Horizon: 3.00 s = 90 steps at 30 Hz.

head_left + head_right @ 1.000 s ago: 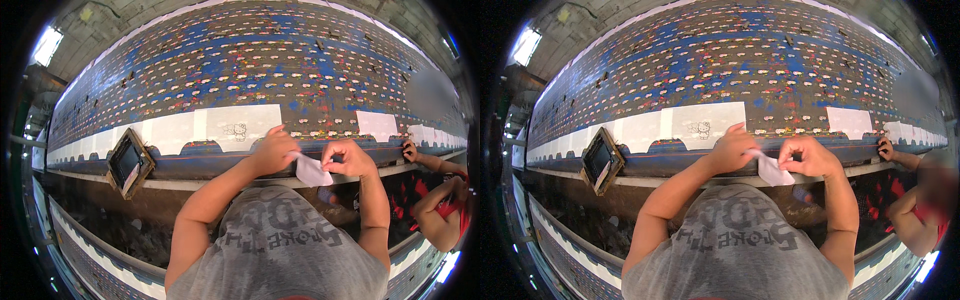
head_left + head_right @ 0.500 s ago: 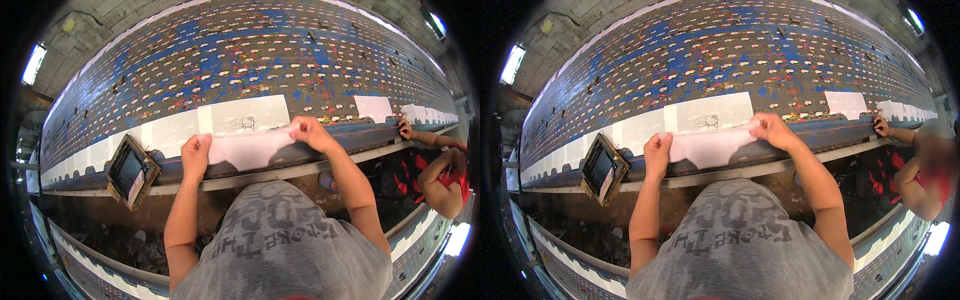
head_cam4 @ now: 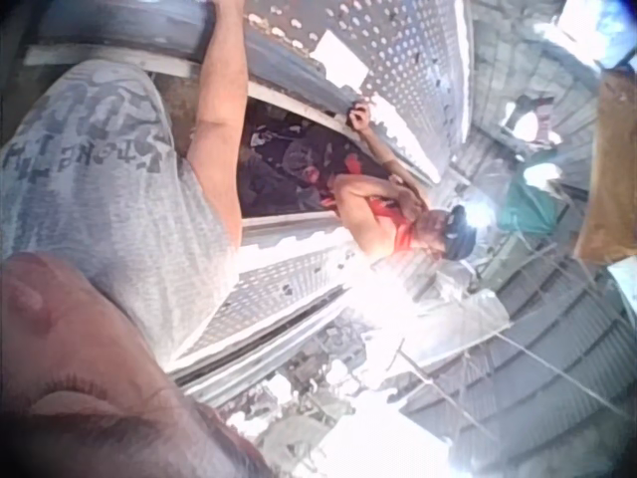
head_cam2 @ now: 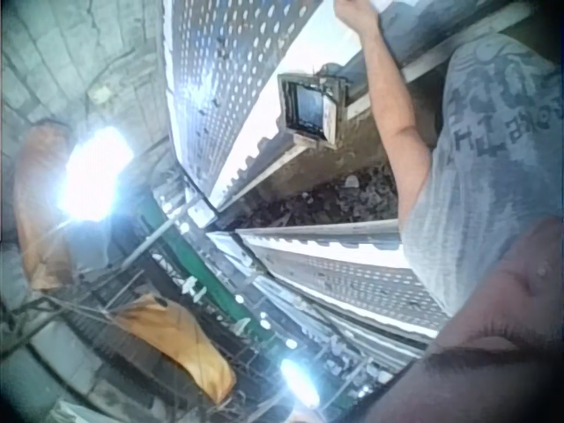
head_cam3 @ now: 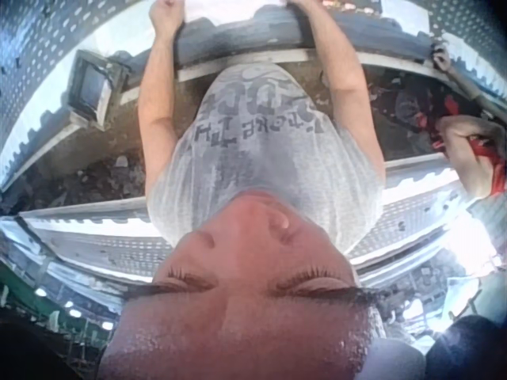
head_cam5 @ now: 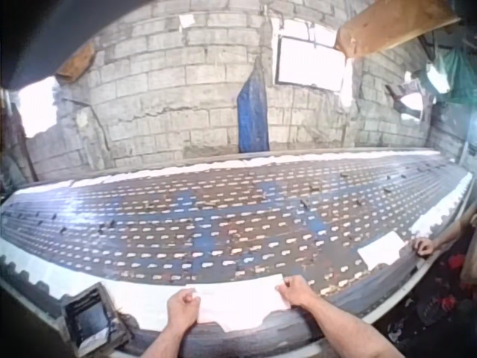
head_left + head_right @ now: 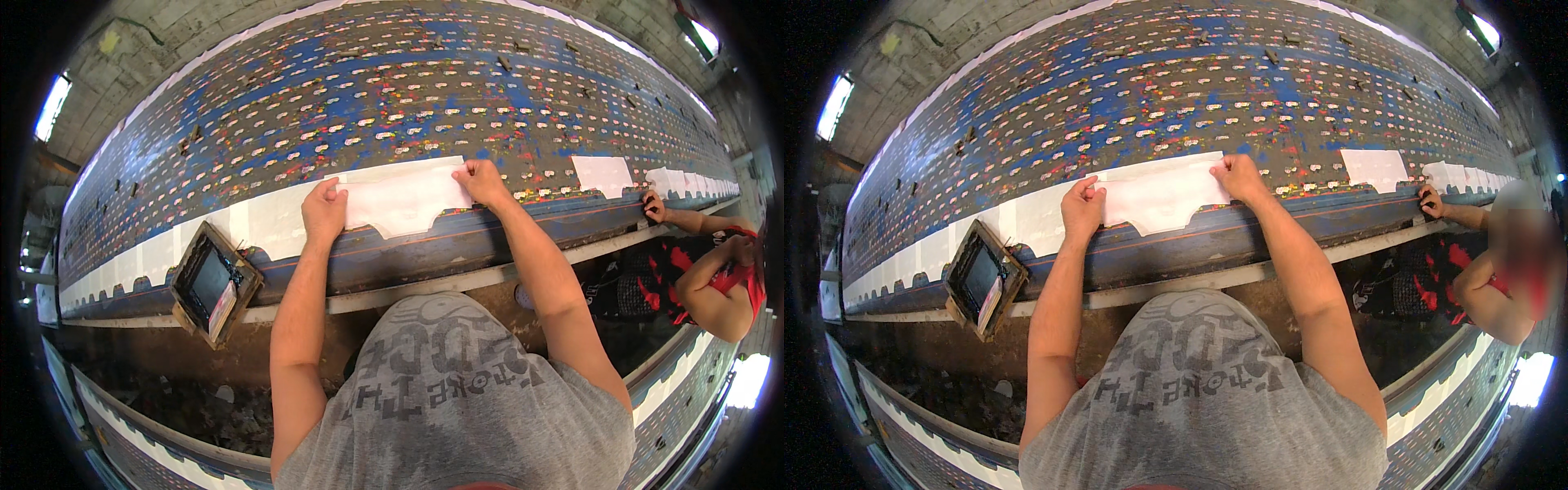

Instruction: The person repeatedly rubs a small rectangular block against a long textile roll to transfer a pattern. They occasionally pause to reposition the block and smooth the fabric. The task is performed continuously along the length of the textile.

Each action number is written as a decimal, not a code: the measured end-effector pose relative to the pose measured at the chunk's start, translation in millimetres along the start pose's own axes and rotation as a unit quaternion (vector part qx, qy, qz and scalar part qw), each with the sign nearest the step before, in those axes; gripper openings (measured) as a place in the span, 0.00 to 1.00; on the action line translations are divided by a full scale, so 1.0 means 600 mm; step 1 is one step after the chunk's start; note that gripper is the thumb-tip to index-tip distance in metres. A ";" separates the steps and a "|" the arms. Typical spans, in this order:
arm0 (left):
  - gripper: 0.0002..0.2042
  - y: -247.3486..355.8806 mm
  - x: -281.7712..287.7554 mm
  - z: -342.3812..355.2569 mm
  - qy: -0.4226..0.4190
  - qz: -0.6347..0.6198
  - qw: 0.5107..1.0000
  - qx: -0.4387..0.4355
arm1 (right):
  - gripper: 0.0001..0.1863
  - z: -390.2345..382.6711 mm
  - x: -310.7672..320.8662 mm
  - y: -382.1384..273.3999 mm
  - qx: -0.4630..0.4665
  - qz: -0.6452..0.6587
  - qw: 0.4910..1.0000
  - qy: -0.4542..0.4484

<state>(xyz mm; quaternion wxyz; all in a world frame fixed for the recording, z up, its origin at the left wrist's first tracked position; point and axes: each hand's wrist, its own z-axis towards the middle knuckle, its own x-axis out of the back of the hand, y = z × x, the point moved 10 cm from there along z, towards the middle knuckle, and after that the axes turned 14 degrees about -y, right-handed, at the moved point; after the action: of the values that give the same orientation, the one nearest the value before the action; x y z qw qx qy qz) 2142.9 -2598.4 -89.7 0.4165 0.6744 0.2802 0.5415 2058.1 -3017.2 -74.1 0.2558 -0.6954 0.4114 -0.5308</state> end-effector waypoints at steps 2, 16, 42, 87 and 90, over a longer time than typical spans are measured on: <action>0.20 -0.006 0.001 0.008 0.002 0.009 1.000 0.009 | 0.13 0.005 -0.002 0.010 -0.011 0.011 1.000 -0.007; 0.26 -0.002 0.006 0.012 0.029 0.050 0.996 0.063 | 0.19 0.015 0.002 0.005 -0.021 -0.025 0.999 0.018; 0.24 0.014 0.014 0.007 0.041 0.072 0.993 0.084 | 0.16 0.004 -0.002 0.005 -0.030 0.027 0.999 0.010; 0.18 0.000 0.016 -0.007 0.059 -0.019 0.996 -0.061 | 0.25 -0.027 -0.002 0.049 0.031 0.245 0.966 0.077; 0.18 0.009 0.019 -0.008 0.055 -0.017 0.996 -0.069 | 0.18 -0.031 0.000 0.038 0.033 0.240 0.967 0.079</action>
<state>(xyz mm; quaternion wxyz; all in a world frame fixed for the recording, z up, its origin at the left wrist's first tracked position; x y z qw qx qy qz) 2140.6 -2590.5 -78.8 0.4549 0.6088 0.2759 0.5885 2033.6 -3028.0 -86.7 0.3650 -0.5235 0.5672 -0.5206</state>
